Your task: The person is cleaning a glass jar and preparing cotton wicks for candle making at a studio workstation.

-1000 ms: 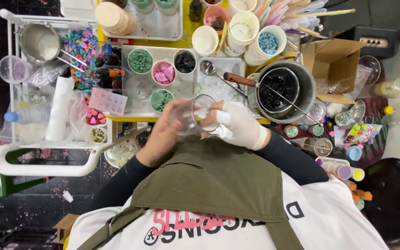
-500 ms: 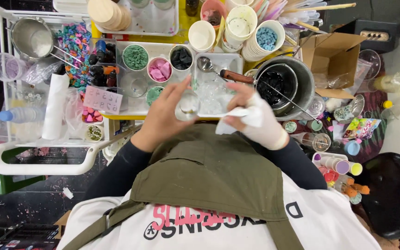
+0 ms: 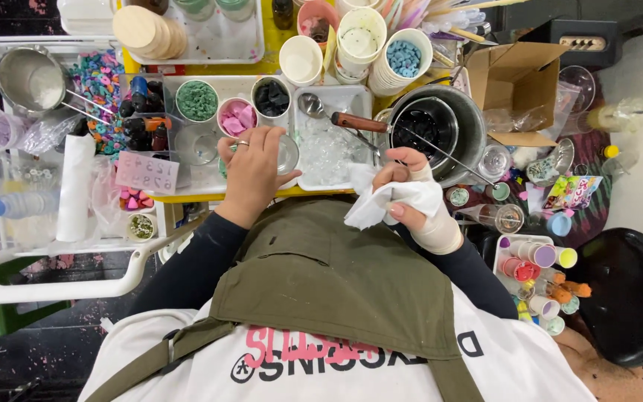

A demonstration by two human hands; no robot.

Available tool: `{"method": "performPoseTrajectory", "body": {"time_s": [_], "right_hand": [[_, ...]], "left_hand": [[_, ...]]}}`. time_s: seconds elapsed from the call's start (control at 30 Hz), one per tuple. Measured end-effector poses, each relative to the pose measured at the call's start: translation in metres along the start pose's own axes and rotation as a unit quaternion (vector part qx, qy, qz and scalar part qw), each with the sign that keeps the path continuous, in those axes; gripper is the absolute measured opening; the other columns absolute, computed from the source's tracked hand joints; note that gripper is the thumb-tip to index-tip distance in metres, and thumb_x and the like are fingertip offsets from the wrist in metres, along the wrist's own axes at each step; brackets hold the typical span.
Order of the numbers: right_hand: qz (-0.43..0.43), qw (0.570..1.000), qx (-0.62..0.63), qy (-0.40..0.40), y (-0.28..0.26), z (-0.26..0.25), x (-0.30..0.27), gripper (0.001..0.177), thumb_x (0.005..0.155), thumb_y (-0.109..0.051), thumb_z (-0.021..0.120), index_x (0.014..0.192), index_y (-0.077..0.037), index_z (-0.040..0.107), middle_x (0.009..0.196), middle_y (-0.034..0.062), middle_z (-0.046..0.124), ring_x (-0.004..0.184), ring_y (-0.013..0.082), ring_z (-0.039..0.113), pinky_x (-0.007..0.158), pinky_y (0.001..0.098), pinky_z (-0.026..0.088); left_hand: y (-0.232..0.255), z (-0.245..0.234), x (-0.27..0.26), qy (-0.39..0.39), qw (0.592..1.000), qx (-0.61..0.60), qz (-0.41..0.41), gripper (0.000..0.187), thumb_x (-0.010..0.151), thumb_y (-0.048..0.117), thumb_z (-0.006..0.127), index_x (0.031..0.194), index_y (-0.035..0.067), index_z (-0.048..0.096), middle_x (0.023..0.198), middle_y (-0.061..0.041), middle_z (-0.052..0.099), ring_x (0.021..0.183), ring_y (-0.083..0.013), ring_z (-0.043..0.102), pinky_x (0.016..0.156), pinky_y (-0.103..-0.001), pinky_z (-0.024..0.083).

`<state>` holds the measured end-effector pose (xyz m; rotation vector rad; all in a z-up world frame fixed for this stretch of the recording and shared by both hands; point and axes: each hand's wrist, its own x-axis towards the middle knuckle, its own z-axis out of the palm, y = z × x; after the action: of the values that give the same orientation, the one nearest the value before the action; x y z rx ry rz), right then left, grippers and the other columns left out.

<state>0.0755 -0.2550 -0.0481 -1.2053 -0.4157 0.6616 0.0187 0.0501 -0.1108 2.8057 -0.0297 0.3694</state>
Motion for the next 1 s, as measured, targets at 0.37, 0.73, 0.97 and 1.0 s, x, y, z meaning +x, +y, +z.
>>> {"method": "performPoseTrajectory", "body": {"time_s": [0.37, 0.73, 0.97, 1.0], "right_hand": [[-0.059, 0.997, 0.050, -0.026, 0.010, 0.010, 0.012, 0.058, 0.089, -0.012, 0.082, 0.125, -0.018, 0.036, 0.130, 0.0099, 0.051, 0.121, 0.0171, 0.053, 0.108, 0.0345, 0.045], [-0.040, 0.975, -0.219, 0.003, 0.034, 0.035, 0.046, 0.028, 0.092, -0.015, 0.087, 0.104, -0.014, 0.061, 0.106, 0.0013, 0.061, 0.094, 0.0163, 0.060, 0.088, 0.0303, 0.050], [-0.257, 0.822, -0.507, -0.040, -0.038, 0.057, 0.063, 0.058, 0.078, -0.014, 0.087, 0.128, -0.011, 0.059, 0.129, 0.0123, 0.059, 0.128, 0.0367, 0.054, 0.107, 0.0493, 0.044], [-0.259, 0.842, -0.471, -0.031, -0.042, 0.057, 0.063, 0.062, 0.080, -0.016, 0.088, 0.132, -0.009, 0.055, 0.136, 0.0175, 0.054, 0.130, 0.0390, 0.051, 0.110, 0.0499, 0.043]], "left_hand": [[0.009, -0.017, 0.006, -0.006, 1.000, 0.016, -0.002, 0.100, 0.061, 0.058, 0.087, 0.141, 0.009, 0.052, 0.129, -0.009, 0.057, 0.129, -0.0308, 0.044, 0.098, -0.055, 0.025], [0.052, -0.060, 0.010, -0.088, 0.842, -0.532, 0.013, 0.042, 0.098, 0.010, 0.071, 0.139, 0.008, 0.063, 0.146, -0.012, 0.063, 0.131, -0.0271, 0.063, 0.109, -0.035, 0.048], [0.028, -0.059, 0.029, -0.002, 0.819, -0.549, -0.170, 0.027, 0.089, 0.004, 0.077, 0.115, 0.006, 0.068, 0.109, -0.004, 0.068, 0.097, -0.0105, 0.066, 0.085, -0.028, 0.056], [0.021, -0.064, 0.041, 0.068, 0.833, -0.515, -0.188, 0.031, 0.087, 0.006, 0.079, 0.111, 0.006, 0.060, 0.106, -0.002, 0.067, 0.092, -0.0090, 0.066, 0.081, -0.026, 0.056]]}}
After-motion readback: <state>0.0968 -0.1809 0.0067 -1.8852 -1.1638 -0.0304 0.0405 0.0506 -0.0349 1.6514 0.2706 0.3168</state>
